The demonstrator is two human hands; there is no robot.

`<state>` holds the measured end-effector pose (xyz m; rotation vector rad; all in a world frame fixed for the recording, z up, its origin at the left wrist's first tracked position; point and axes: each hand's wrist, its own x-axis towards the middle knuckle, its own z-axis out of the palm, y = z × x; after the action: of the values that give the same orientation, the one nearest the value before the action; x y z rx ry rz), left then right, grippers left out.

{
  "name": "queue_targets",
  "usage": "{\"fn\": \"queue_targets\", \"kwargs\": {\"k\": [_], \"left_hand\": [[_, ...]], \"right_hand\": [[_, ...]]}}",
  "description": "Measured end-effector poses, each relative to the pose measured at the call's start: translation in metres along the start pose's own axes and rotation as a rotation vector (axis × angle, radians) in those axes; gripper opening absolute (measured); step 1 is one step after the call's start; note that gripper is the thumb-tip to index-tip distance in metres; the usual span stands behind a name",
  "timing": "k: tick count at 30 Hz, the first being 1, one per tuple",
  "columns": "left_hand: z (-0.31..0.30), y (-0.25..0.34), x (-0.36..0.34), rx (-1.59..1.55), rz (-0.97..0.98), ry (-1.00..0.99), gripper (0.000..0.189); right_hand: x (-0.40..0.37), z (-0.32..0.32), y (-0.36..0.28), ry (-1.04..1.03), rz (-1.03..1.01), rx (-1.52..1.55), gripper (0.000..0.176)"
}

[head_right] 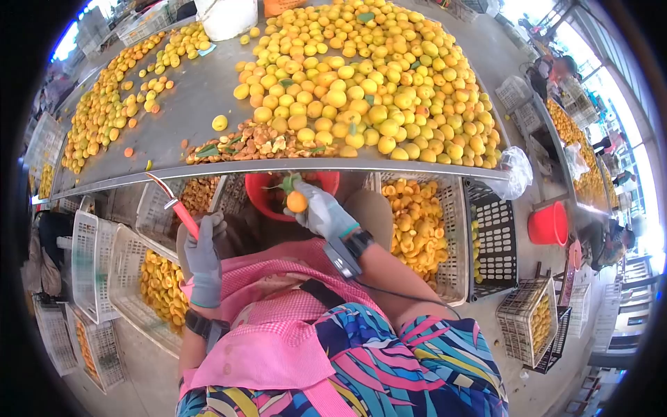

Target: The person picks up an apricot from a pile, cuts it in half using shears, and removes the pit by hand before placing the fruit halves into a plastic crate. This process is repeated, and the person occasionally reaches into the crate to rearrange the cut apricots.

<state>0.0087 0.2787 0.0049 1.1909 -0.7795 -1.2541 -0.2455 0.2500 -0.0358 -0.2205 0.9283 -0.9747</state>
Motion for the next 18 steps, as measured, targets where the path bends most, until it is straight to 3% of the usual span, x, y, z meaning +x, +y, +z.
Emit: {"fn": "queue_targets", "kwargs": {"k": [5, 10, 18], "left_hand": [[-0.012, -0.002, -0.015, -0.011, -0.021, -0.014, 0.021], [-0.018, -0.003, -0.022, -0.010, -0.010, -0.018, 0.021], [-0.007, -0.002, -0.036, -0.036, -0.095, -0.075, 0.021]], "right_hand": [[0.044, -0.021, 0.017, 0.168, 0.007, -0.017, 0.045], [0.034, -0.012, 0.017, -0.085, 0.037, 0.030, 0.040], [0.002, -0.007, 0.014, -0.116, -0.043, 0.038, 0.033]]}}
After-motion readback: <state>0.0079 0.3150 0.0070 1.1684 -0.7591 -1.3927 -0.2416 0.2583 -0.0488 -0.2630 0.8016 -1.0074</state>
